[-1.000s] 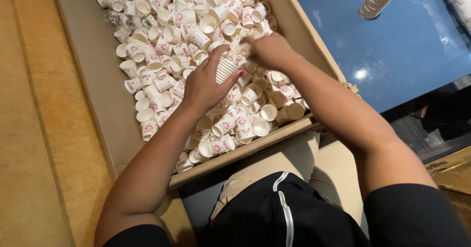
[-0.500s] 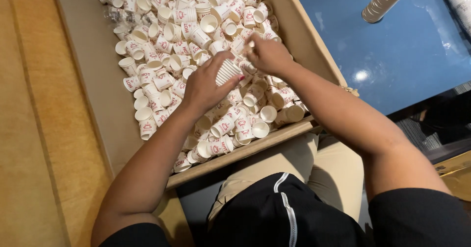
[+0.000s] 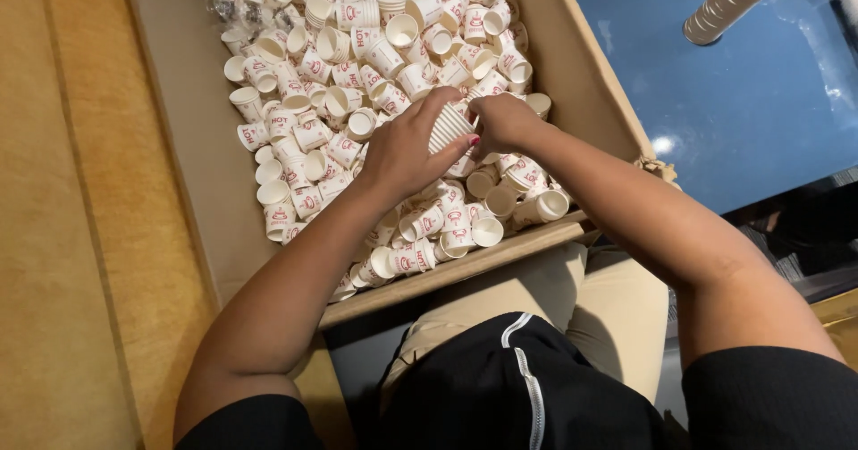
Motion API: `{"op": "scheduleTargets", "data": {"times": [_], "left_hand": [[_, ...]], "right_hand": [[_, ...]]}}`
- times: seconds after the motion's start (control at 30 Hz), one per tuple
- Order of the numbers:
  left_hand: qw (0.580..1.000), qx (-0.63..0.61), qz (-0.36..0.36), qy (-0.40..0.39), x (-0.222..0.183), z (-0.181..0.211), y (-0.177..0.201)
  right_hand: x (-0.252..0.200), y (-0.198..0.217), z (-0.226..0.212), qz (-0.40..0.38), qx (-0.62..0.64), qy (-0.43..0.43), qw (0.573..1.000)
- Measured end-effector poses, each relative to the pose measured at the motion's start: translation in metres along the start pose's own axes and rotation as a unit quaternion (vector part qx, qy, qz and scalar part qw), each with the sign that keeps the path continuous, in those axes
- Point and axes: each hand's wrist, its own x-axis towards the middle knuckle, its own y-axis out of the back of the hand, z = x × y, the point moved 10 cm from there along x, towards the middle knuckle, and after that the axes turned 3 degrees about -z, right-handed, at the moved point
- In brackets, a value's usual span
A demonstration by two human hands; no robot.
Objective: Stacking and sorting small paper cups from a large box into stacks.
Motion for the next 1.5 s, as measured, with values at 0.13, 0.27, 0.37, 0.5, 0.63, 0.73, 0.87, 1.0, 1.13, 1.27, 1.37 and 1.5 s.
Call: {"op": "scheduleTargets", "data": {"times": [0.13,0.27,0.37,0.5,0.63,0.73,0.87,1.0,1.13,1.27,1.37,1.5], "left_hand": [[1.0,0.011,0.003,-0.006,0.001,-0.007,-0.002],[0.998,0.037,-0.025,0.032,0.005,-0.014,-0.004],[0.996,0.03,-0.05,0.061,0.009,-0.019,-0.01],[0.993,-0.003,-0.096,0.072,0.006,-0.039,-0.031],[1.0,0.01,0.004,-0.005,0.004,-0.014,-0.004],[0.998,-0.007,-0.038,0.056,0.001,-0.019,-0.007],[1.0,0.003,0.001,-0.014,-0.001,-0.003,-0.003],[0.999,0.02,-0.03,0.012,0.002,-0.007,-0.011],[0.997,0.026,-0.066,0.043,0.002,-0.017,-0.018],[0.996,0.041,-0.061,0.047,0.003,-0.014,-0.014],[0.996,0.039,-0.05,0.056,0.005,-0.018,-0.01],[0.998,0.02,-0.053,0.015,0.012,-0.036,-0.028]], "right_hand": [[-0.016,0.02,0.002,-0.002,0.045,-0.039,0.998],[-0.047,0.088,-0.003,0.236,0.166,0.01,0.957],[-0.072,0.103,-0.042,0.278,0.272,0.112,0.914],[-0.082,0.101,-0.099,0.19,0.29,0.259,0.901],[-0.053,0.084,-0.049,0.22,0.344,0.218,0.886],[-0.025,0.04,-0.009,0.227,0.127,0.049,0.964],[0.035,-0.101,0.017,-0.065,-0.08,0.056,0.993],[0.012,-0.046,0.0,-0.052,-0.114,0.007,0.992],[-0.013,0.005,-0.007,0.005,-0.033,0.006,0.999],[-0.04,0.066,-0.018,0.147,0.049,0.005,0.988],[-0.056,0.086,-0.033,0.224,0.177,0.056,0.957],[-0.072,0.082,-0.08,0.187,0.366,0.284,0.866]]}}
